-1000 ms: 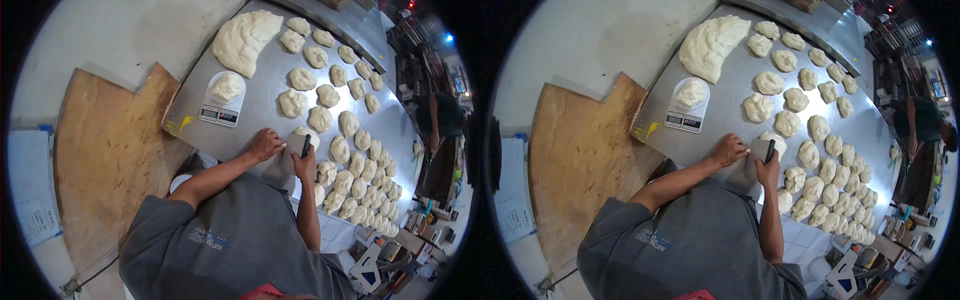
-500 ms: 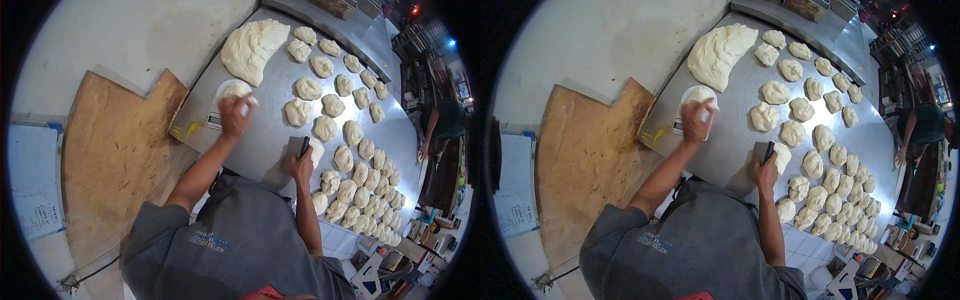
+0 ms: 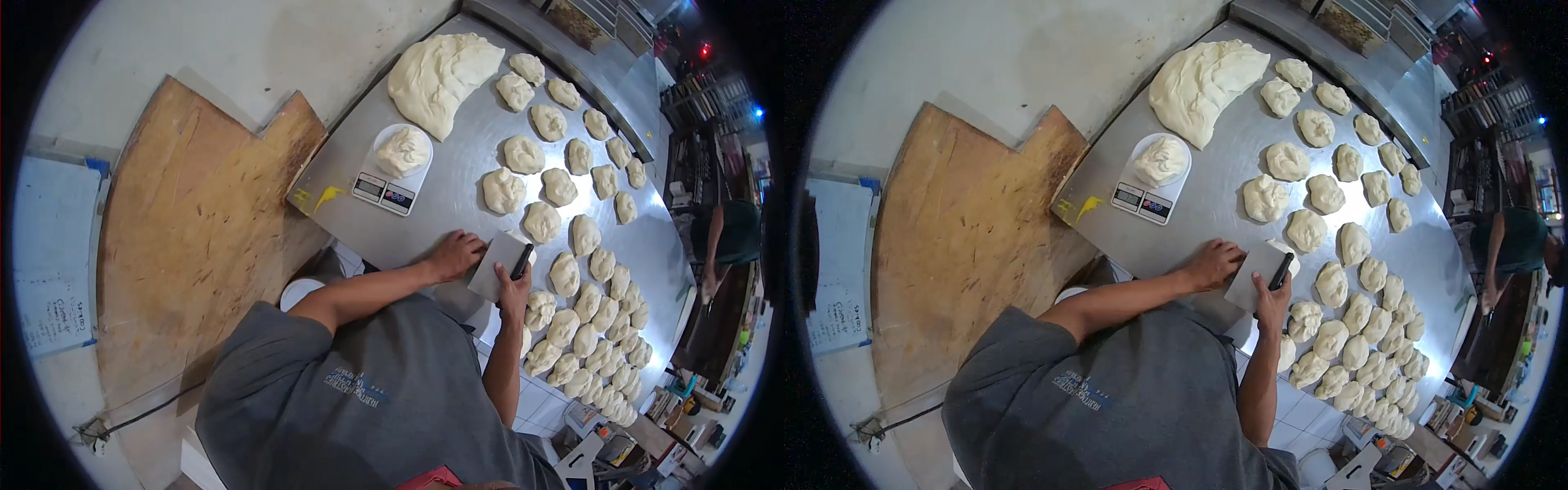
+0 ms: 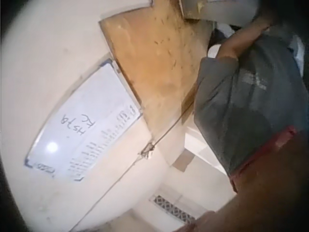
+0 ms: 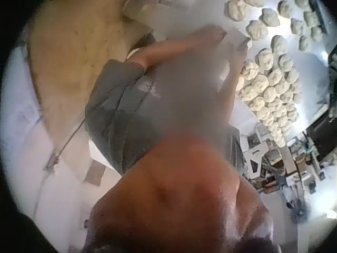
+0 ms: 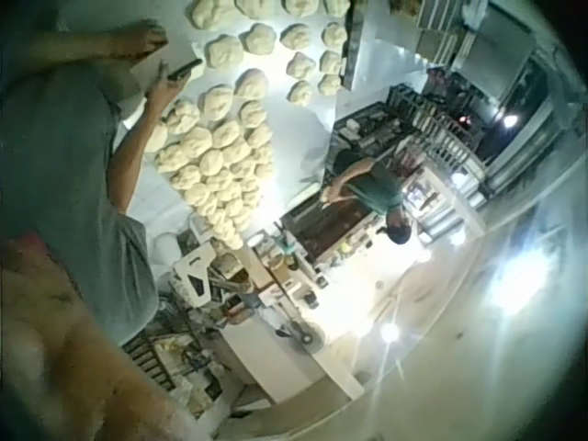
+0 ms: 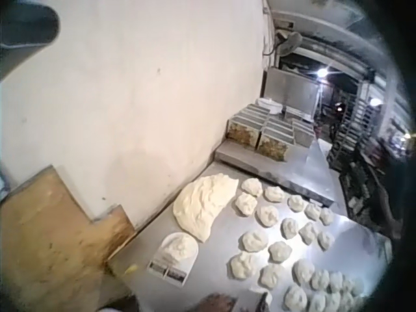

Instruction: Portioning and shaping bread dough on a metal workbench in a bakery.

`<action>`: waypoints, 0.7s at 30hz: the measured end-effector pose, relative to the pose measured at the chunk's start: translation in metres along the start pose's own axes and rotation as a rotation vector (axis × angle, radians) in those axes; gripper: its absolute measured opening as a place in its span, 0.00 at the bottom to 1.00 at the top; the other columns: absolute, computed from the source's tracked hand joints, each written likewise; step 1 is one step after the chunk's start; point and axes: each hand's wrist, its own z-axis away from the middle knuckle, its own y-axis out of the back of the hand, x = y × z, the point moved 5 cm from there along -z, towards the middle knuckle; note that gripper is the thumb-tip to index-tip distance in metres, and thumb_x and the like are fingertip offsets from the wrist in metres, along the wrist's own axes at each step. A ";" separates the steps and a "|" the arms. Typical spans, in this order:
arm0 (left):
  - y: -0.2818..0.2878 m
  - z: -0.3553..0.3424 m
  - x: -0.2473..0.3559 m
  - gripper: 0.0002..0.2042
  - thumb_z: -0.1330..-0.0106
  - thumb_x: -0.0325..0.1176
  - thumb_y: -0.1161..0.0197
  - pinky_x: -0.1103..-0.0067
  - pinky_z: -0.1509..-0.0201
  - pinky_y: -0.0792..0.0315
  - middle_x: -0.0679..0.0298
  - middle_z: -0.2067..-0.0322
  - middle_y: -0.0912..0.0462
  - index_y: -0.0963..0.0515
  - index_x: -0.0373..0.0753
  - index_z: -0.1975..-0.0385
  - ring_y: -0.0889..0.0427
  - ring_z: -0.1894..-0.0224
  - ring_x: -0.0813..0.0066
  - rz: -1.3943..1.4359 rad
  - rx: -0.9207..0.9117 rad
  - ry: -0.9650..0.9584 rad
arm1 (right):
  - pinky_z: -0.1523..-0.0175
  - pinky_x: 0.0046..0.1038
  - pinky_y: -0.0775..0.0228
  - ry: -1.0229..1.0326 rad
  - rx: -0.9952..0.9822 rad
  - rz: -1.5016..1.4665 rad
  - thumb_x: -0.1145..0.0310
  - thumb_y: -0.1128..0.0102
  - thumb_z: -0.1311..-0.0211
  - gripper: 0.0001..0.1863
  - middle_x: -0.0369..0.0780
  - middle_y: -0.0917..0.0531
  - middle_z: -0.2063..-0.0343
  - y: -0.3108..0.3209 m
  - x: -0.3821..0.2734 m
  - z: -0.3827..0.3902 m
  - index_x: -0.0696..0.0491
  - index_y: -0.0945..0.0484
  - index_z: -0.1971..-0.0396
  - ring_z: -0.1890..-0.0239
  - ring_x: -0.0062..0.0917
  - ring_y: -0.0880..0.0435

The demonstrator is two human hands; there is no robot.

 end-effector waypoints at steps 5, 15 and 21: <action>-0.010 -0.003 -0.006 0.14 0.36 0.37 0.36 0.68 0.43 0.30 0.68 0.55 0.17 0.15 0.45 0.53 0.22 0.51 0.66 0.092 -0.039 0.081 | 0.53 0.37 0.22 0.021 0.051 0.114 0.64 0.27 0.39 0.29 0.51 0.15 0.57 0.009 0.001 0.009 0.61 0.27 0.43 0.61 0.37 0.16; 0.003 0.004 -0.016 0.12 0.41 0.38 0.29 0.69 0.44 0.29 0.67 0.62 0.17 0.12 0.47 0.57 0.21 0.55 0.65 0.286 -0.022 0.172 | 0.53 0.37 0.23 0.120 0.037 0.365 0.62 0.28 0.39 0.29 0.52 0.15 0.57 0.000 0.001 0.005 0.63 0.27 0.44 0.62 0.39 0.17; 0.096 0.006 -0.074 0.18 0.42 0.36 0.27 0.69 0.41 0.30 0.64 0.57 0.17 0.13 0.44 0.51 0.20 0.51 0.62 0.100 0.436 0.385 | 0.52 0.38 0.24 0.135 0.007 0.363 0.63 0.29 0.39 0.29 0.53 0.15 0.57 -0.013 -0.023 0.003 0.64 0.27 0.44 0.62 0.38 0.17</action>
